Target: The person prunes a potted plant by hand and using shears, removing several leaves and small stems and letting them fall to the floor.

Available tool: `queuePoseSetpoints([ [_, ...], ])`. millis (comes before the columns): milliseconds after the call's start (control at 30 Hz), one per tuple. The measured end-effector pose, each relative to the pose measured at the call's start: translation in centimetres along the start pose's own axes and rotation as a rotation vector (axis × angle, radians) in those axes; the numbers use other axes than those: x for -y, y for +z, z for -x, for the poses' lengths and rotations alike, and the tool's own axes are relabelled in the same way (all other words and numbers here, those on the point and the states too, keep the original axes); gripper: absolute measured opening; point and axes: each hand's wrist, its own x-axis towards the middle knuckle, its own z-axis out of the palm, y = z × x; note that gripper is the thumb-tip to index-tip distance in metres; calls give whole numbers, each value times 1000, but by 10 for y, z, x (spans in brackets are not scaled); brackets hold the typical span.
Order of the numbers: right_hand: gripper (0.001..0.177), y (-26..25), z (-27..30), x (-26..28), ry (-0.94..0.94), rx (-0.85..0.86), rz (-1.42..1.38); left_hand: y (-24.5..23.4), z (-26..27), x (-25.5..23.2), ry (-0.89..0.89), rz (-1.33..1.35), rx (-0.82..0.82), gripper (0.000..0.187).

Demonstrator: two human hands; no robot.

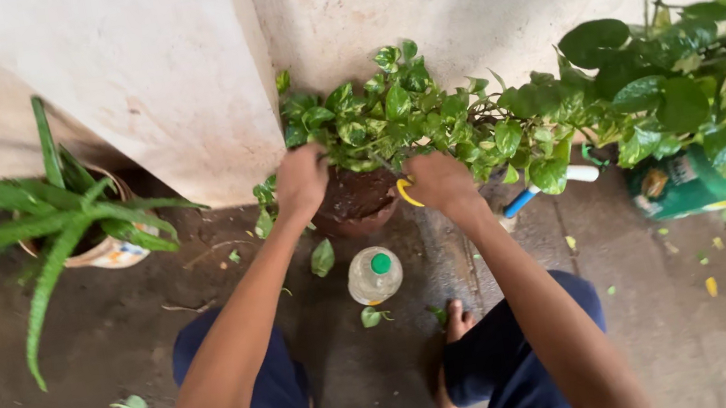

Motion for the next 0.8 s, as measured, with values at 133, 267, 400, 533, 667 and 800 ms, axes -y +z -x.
queuePoseSetpoints([
  [133,35,11,-4,6,-123,15,65,-1,16,24,-56,224,-58,11],
  [267,32,19,1,13,-87,24,72,3,31,36,84,173,-17,13],
  [400,40,23,3,12,-160,-49,346,16,31,45,-82,263,42,12],
  [533,29,29,-3,4,-220,-163,384,22,30,62,-160,402,99,13],
  [667,33,33,-8,10,-211,-123,376,16,29,51,-171,402,66,10],
  [800,26,46,-16,15,-238,-143,454,-10,35,25,-13,44,88,8],
])
